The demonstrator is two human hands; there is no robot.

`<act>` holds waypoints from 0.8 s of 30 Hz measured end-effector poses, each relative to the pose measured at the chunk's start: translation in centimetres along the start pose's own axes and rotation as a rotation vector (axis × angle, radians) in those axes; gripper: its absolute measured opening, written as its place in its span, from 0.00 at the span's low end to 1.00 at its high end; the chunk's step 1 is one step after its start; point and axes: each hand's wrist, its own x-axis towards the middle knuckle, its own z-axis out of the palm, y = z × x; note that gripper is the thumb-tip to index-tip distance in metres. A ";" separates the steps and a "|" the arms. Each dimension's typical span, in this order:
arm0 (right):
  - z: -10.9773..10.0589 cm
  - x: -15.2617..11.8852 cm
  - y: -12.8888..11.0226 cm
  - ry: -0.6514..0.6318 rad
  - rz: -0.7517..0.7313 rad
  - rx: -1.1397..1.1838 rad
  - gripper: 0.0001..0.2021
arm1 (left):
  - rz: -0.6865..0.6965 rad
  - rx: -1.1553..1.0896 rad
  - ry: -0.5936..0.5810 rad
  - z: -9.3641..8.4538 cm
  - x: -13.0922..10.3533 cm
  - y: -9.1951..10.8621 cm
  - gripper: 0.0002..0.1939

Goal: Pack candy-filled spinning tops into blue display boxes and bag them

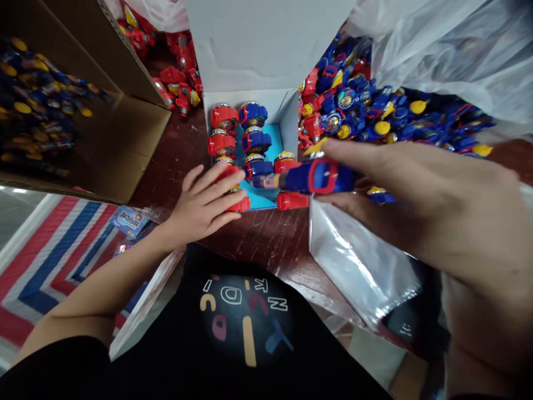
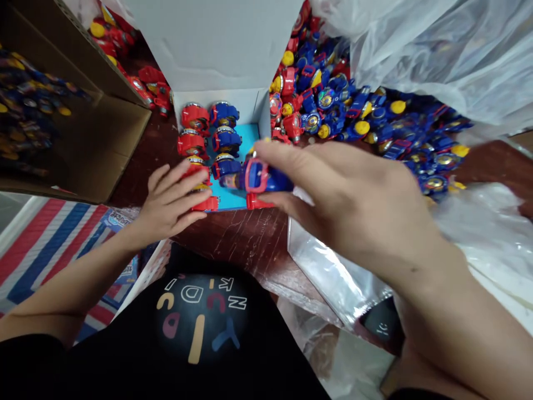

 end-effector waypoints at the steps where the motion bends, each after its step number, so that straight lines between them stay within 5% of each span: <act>1: 0.0 0.2 -0.4 -0.056 -0.084 -0.123 0.25 | -0.003 -0.004 0.004 0.6 -0.7 -0.1 0.25; 4: 1.7 1.1 -1.9 -0.185 -0.272 -0.345 0.19 | -0.038 -0.022 0.070 1.8 -1.9 0.1 0.24; 9: 4.3 2.4 -3.6 -0.256 -0.363 -0.375 0.16 | -0.045 -0.082 0.122 2.1 -1.6 0.4 0.25; 18: 7.7 3.9 -1.4 -0.324 -0.361 -0.344 0.05 | -0.091 -0.118 0.095 1.9 -1.6 2.0 0.18; 21: 9.0 3.9 -1.0 -0.256 -0.379 -0.330 0.07 | -0.099 -0.109 0.151 1.0 -1.2 -0.4 0.23; 24: 8.5 3.3 -1.0 -0.141 -0.393 -0.327 0.17 | -0.391 0.061 0.412 -2.0 -0.1 -6.4 0.23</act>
